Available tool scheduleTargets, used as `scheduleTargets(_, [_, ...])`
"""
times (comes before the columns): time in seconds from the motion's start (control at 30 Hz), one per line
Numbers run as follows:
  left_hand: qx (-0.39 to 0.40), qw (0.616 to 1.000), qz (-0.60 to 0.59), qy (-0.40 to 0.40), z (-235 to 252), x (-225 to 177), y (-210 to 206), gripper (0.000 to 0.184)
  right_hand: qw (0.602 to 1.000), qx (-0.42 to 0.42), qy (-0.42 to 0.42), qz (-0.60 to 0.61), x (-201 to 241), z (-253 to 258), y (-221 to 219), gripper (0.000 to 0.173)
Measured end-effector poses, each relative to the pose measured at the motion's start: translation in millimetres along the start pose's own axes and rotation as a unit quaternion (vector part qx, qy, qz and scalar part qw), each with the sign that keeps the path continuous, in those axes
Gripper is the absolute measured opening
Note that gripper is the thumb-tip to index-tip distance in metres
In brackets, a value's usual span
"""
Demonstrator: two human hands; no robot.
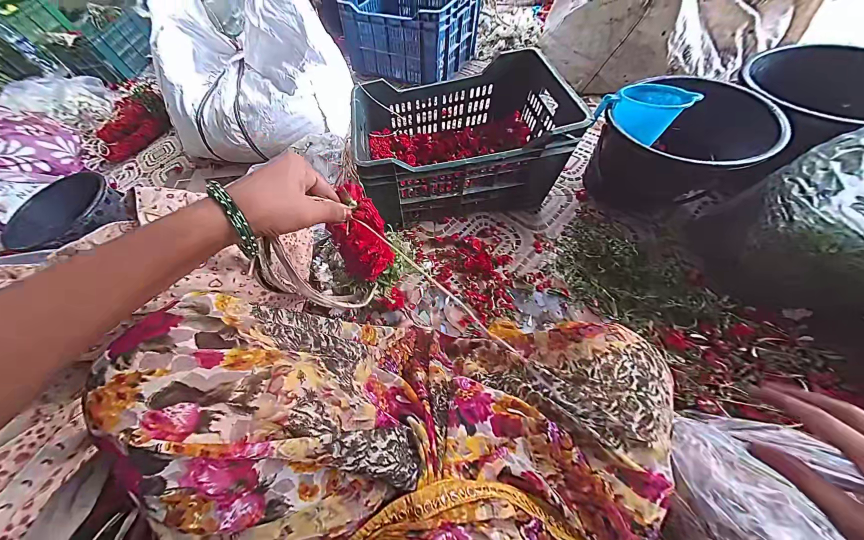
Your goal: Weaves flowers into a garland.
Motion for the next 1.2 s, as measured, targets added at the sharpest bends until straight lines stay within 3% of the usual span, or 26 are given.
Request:
scheduleTargets(0.07, [0.023,1.000,0.004,-0.005,-3.0,-8.7,-10.5,0.020,0.972,-0.147,0.129,0.129,79.3,44.7,-38.3,0.046])
scheduleTargets(0.1, [0.032,0.999,0.001,-0.004,-4.9,-12.4,-14.6,0.021,0.953,-0.166,0.144,0.208,120.9,64.7,-63.8,0.045])
scheduleTargets(0.2, [0.048,0.999,-0.002,0.026,-11.7,-20.8,-23.0,0.024,0.908,-0.079,0.130,0.390,236.5,93.3,-127.8,0.039])
scheduleTargets(0.27, [0.062,0.998,0.016,0.016,-16.4,-25.3,-27.5,0.025,0.885,-0.103,0.167,0.422,285.4,89.6,-127.5,0.027])
scheduleTargets(0.33, [0.068,0.993,0.046,-0.087,-23.1,-33.9,-32.4,0.026,0.867,-0.178,0.293,0.363,311.1,80.4,-90.3,0.026])
scheduleTargets(0.4, [0.029,0.946,0.068,-0.316,-40.9,-53.6,-39.7,0.027,0.821,-0.231,0.461,0.248,326.2,75.1,-47.9,0.023])
scheduleTargets(0.43, [0.006,0.907,0.088,-0.411,-54.0,-65.6,-42.1,0.027,0.791,-0.220,0.536,0.197,332.7,76.6,-33.5,0.021])
scheduleTargets(0.5, [-0.034,0.836,0.158,-0.524,-84.0,-95.8,-42.7,0.022,0.748,-0.135,0.629,0.163,344.0,93.3,-13.7,0.021])
scheduleTargets(0.57, [-0.052,0.769,0.257,-0.582,-115.7,-128.7,-43.0,0.024,0.749,0.018,0.642,0.164,356.1,132.4,-8.9,0.020])
scheduleTargets(0.63, [-0.042,0.721,0.318,-0.614,-140.8,-152.5,-43.7,0.027,0.787,0.179,0.582,0.104,368.3,184.5,-30.9,0.015])
scheduleTargets(0.7, [-0.033,0.687,0.336,-0.644,-157.5,-170.0,-46.4,0.029,0.822,0.202,0.530,-0.041,385.4,236.1,-62.3,0.012])
scheduleTargets(0.77, [-0.037,0.658,0.336,-0.673,-161.6,-184.1,-51.9,0.031,0.805,0.154,0.561,-0.121,426.0,253.9,-84.5,0.010])
scheduleTargets(0.8, [-0.031,0.651,0.330,-0.683,-157.8,-189.4,-54.8,0.030,0.783,0.135,0.602,-0.080,456.6,239.9,-87.5,0.012])
scheduleTargets(0.9, [-0.018,0.675,0.269,-0.686,-132.7,-196.2,-58.1,0.028,0.662,0.131,0.713,0.192,545.5,156.7,-77.7,0.010])
scheduleTargets(0.97, [-0.015,0.702,0.257,-0.664,-115.4,-184.5,-59.7,0.029,0.590,0.166,0.715,0.336,568.9,129.7,-85.3,0.011])
scheduleTargets(1.0, [-0.012,0.730,0.253,-0.635,-107.2,-177.0,-58.3,0.027,0.598,0.170,0.707,0.338,568.5,134.6,-92.7,0.007])
scheduleTargets(1.03, [0.000,0.774,0.238,-0.587,-98.3,-169.0,-54.9,0.026,0.634,0.172,0.692,0.300,560.5,150.1,-102.0,0.010])
scheduleTargets(1.1, [0.045,0.867,0.199,-0.454,-76.8,-148.9,-44.2,0.027,0.712,0.161,0.647,0.221,525.1,202.4,-114.4,0.040])
scheduleTargets(1.13, [0.086,0.905,0.184,-0.374,-66.6,-136.9,-39.7,0.029,0.750,0.134,0.617,0.196,498.1,231.2,-114.4,0.045])
scheduleTargets(1.2, [0.183,0.951,0.149,-0.201,-51.4,-111.0,-34.0,0.030,0.835,0.028,0.512,0.201,431.2,272.7,-97.9,0.034])
Point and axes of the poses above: each hand's wrist, its own z-axis towards the middle knuckle, its own y-axis out of the back of the hand, x = y × z, the point moved 9 cm from there along z, towards the middle knuckle, and after that the axes turned 11 degrees about -x, right-handed, at the moved point
